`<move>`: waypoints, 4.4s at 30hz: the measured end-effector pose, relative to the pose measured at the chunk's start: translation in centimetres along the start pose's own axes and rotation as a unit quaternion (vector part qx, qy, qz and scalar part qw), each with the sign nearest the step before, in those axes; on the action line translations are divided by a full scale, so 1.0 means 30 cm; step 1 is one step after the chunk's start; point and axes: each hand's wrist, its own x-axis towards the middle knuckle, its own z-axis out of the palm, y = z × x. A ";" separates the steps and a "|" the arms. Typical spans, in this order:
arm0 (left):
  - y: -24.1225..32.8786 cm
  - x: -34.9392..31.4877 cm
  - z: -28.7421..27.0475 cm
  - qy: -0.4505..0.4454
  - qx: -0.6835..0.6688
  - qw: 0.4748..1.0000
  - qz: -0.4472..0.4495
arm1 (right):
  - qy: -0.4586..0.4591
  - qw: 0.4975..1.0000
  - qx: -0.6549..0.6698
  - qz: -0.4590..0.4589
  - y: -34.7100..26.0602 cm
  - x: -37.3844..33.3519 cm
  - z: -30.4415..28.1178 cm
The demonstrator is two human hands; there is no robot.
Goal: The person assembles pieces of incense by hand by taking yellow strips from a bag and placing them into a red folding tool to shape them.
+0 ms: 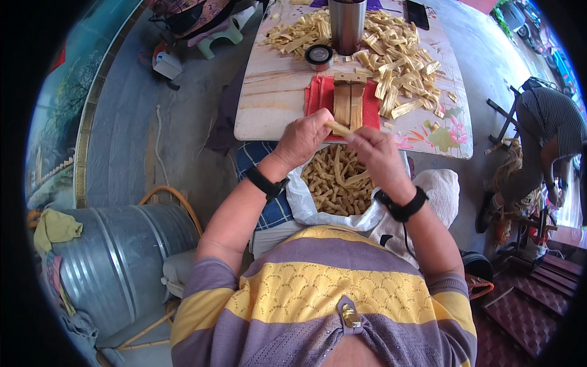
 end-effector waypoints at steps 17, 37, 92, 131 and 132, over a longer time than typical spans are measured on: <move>0.018 0.070 0.008 -0.068 0.063 0.968 -0.232 | 0.095 0.942 -0.305 -0.107 0.149 0.172 -0.097; 0.184 -0.143 0.026 -0.122 -0.674 0.640 -0.348 | -0.009 0.988 0.116 -0.106 -0.012 -0.113 0.086; 0.397 -0.104 -0.168 -0.071 -0.499 0.844 -0.185 | -0.091 0.941 0.324 0.027 -0.080 -0.122 -0.092; 0.056 0.039 0.004 -0.055 -0.315 0.933 -0.163 | 0.034 0.999 -0.012 -0.008 0.055 0.091 -0.098; 0.049 0.047 0.006 -0.042 -0.279 0.947 -0.151 | 0.039 0.999 -0.002 -0.001 0.049 0.098 -0.093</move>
